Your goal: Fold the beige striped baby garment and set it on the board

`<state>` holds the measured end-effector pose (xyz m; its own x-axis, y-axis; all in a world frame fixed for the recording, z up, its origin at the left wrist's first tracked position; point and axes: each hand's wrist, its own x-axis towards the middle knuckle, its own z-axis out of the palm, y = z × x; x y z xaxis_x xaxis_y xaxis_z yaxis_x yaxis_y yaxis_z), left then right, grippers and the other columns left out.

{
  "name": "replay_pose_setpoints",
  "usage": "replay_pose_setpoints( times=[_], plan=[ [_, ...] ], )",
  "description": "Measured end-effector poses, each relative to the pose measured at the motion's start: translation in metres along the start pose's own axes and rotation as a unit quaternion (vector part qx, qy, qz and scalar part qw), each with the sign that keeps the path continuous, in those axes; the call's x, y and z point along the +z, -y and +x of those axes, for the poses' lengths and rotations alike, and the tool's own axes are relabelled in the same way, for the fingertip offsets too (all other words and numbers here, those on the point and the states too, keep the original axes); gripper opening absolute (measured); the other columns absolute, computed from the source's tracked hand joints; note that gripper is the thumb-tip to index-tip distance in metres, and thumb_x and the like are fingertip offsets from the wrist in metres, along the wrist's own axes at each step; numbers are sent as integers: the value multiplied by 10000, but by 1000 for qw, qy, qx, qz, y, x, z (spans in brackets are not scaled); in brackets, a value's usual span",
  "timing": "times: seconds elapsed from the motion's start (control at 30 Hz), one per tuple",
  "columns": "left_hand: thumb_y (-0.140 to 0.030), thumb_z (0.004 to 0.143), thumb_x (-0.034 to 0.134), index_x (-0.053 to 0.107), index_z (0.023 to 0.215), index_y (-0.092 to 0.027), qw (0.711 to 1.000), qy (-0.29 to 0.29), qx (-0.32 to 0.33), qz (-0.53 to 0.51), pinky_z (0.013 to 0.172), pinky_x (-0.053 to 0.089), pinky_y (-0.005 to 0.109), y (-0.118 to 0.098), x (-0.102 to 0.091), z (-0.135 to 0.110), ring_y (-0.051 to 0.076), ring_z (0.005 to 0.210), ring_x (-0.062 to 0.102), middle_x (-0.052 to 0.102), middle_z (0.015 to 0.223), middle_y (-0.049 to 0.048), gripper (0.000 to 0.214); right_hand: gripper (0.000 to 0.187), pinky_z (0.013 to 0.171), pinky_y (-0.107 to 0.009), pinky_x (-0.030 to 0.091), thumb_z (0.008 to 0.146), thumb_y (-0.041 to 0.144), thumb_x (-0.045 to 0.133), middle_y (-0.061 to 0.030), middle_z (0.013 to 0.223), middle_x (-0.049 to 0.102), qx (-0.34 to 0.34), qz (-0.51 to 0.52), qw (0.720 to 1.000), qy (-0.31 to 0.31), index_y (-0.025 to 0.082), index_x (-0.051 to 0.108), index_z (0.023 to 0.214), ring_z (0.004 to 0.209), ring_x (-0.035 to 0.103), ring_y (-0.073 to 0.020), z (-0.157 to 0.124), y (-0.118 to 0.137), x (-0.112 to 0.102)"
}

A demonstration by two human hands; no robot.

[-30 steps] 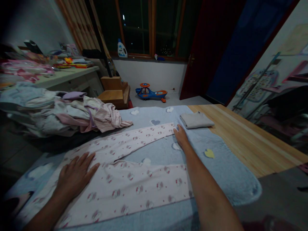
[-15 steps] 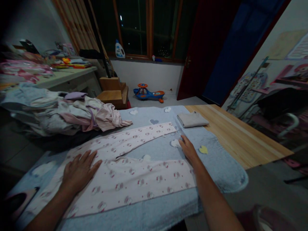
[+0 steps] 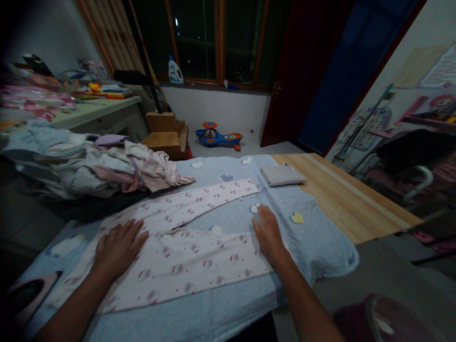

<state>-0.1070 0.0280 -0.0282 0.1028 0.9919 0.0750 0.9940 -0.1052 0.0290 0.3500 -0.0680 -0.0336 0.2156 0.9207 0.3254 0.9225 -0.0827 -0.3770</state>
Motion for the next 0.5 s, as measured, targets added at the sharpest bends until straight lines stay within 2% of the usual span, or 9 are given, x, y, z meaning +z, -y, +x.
replay_pose_setpoints(
  times=[0.07, 0.17, 0.3, 0.5],
  plan=[
    [-471, 981, 252, 470, 1472, -187, 1000, 8, 0, 1, 1112, 278, 564, 2, -1, 1, 363, 1404, 346, 421, 1549, 133, 609, 532, 1193, -511, 249, 941, 344, 448, -161, 1539, 433, -19, -25, 999, 40, 141, 497, 1431, 1460, 330, -306, -5, 22, 7],
    [-478, 979, 247, 470, 1465, -181, 1000, 7, 6, 5, 1111, 282, 578, 5, -2, 3, 352, 1406, 356, 421, 1543, 147, 612, 511, 1201, -541, 200, 975, 361, 427, -135, 1560, 410, -38, -47, 994, 91, 176, 486, 1447, 1473, 306, -302, -12, 40, 14],
    [-483, 981, 260, 472, 1459, -195, 1000, 8, -1, 2, 1112, 260, 618, 9, -3, 4, 350, 1406, 356, 409, 1549, 156, 598, 502, 1191, -536, 227, 987, 377, 421, -139, 1543, 434, -49, -51, 993, 92, 176, 486, 1442, 1465, 321, -292, -15, 41, 15],
    [-386, 990, 282, 508, 1418, -173, 999, -14, -29, 7, 1113, 277, 603, 13, -12, 2, 338, 1384, 387, 449, 1511, 169, 529, 475, 1181, -520, 258, 966, 359, 442, -141, 1517, 469, -51, -56, 994, 75, 179, 533, 1396, 1434, 375, -300, -14, 38, 13]
  ],
)
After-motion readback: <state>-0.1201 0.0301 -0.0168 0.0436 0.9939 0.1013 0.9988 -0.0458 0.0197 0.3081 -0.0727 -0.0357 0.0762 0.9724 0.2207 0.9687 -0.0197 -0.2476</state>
